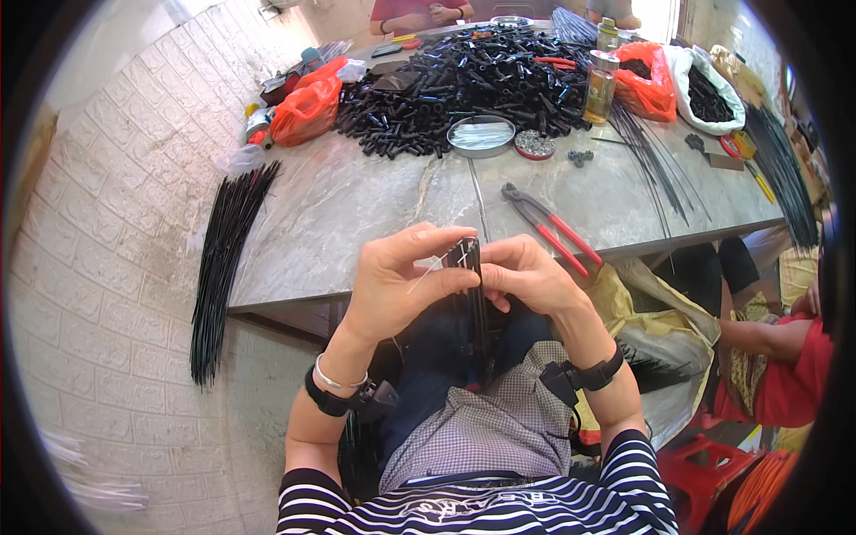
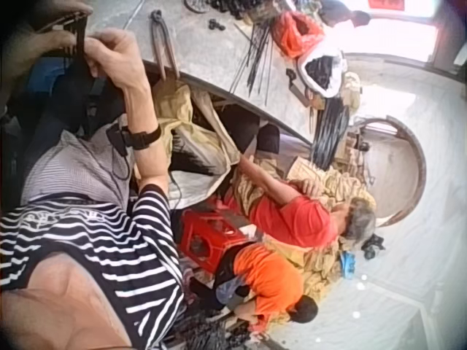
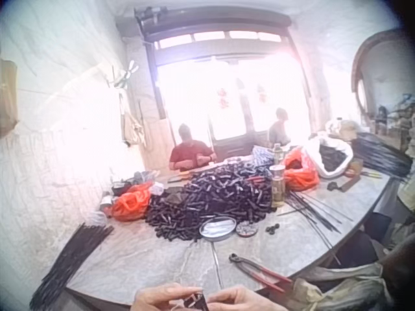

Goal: Assembling umbrella ribs into plastic connectors using pliers and wire.

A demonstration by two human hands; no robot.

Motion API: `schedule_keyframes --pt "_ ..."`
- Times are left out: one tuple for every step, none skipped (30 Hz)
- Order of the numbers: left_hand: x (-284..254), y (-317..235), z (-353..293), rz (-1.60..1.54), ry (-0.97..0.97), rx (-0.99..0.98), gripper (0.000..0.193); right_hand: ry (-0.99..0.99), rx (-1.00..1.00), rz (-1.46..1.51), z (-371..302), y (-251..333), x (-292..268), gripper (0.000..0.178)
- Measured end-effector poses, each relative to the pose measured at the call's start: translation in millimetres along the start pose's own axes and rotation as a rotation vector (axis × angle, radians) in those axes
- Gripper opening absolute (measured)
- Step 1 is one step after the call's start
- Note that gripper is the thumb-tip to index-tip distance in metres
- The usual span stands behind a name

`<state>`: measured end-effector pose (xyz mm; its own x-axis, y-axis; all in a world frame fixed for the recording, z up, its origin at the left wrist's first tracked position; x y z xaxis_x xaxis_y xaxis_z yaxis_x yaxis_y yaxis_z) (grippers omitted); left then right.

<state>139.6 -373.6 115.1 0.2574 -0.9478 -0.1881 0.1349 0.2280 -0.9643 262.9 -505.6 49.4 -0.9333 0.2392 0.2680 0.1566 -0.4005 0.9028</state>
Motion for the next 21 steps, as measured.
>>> schedule_keyframes --pt "-0.2 0.1 -0.2 -0.005 0.003 0.005 0.043 -0.001 -0.018 0.008 0.8 -1.9 -0.4 0.021" --pt "-0.4 0.2 -0.2 -0.01 0.005 0.011 0.042 -0.002 -0.036 0.015 1.4 -2.9 -0.4 0.02" --pt "-0.4 1.6 0.4 -0.011 0.005 0.011 0.042 -0.002 -0.035 0.015 1.8 -2.5 2.0 0.02" --pt "-0.9 3.6 1.4 -0.014 -0.02 0.051 0.042 -0.044 -0.075 -0.02 2.0 -0.4 4.9 0.02" --pt "-1.7 5.2 1.8 -0.017 -0.045 0.092 0.041 -0.087 -0.116 -0.055 1.4 1.7 7.0 0.02" --pt "-2.5 7.1 1.6 -0.017 -0.046 0.091 0.041 -0.086 -0.115 -0.054 -0.8 2.2 8.1 0.02" --pt "-3.6 9.1 1.2 -0.053 -0.05 0.078 0.04 -0.117 -0.136 0.032 -3.7 2.9 8.5 0.02" --pt "-4.7 10.2 0.8 -0.088 -0.053 0.065 0.039 -0.149 -0.157 0.119 -4.9 3.4 8.5 0.02" --pt "-4.4 9.6 0.6 -0.09 -0.052 0.064 0.039 -0.151 -0.155 0.118 -5.7 3.9 8.2 0.02" --pt "-4.1 8.1 0.3 -0.093 -0.026 0.029 0.04 -0.134 -0.167 0.073 -6.0 4.8 7.9 0.019" --pt "-3.8 6.6 -0.1 -0.096 0.0 -0.005 0.04 -0.116 -0.18 0.029 -6.2 5.8 7.7 0.018" --pt "-4.7 5.4 -0.6 -0.097 0.0 -0.006 0.04 -0.117 -0.179 0.029 -5.6 6.3 6.9 0.018" --pt "-5.5 4.0 -1.2 -0.069 0.002 -0.005 0.041 -0.084 -0.175 0.047 -4.9 6.9 6.5 0.018" --pt "-5.7 2.9 -1.5 -0.041 0.004 -0.003 0.043 -0.05 -0.171 0.064 -4.5 7.0 6.3 0.017" --pt "-5.3 1.4 -1.8 -0.042 0.004 -0.004 0.043 -0.051 -0.17 0.064 -4.8 5.9 5.3 0.017" --pt "-4.2 -0.4 -2.2 -0.034 0.029 0.018 0.044 -0.051 -0.143 0.099 -5.0 3.3 4.2 0.017" --pt "-3.3 -1.3 -2.2 -0.025 0.054 0.04 0.046 -0.052 -0.115 0.133 -5.2 1.5 3.7 0.016" --pt "-3.4 -1.2 -2.4 -0.024 0.053 0.039 0.046 -0.05 -0.115 0.135 -5.0 1.1 4.8 0.016" --pt "-3.4 -1.2 -2.2 -0.03 0.06 0.058 0.046 -0.055 -0.142 0.096 -4.9 1.1 6.4 0.016" --pt "-3.7 -1.1 -2.1 -0.037 0.068 0.078 0.046 -0.06 -0.17 0.058 -4.5 1.4 7.8 0.016" --pt "-5.0 1.1 -1.9 -0.036 0.067 0.077 0.046 -0.06 -0.17 0.059 -3.5 1.5 9.6 0.016"
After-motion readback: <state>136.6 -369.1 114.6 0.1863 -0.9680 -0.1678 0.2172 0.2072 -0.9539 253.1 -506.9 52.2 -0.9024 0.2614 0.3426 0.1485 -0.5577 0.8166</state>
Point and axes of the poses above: each hand's wrist, its own z-axis towards the middle knuckle, its own x-axis out of the palm, y = z × x, the point moved 2 cm from there along z, towards the middle knuckle, and after that the axes turned 13 degrees about -x, right-handed, at the moved point
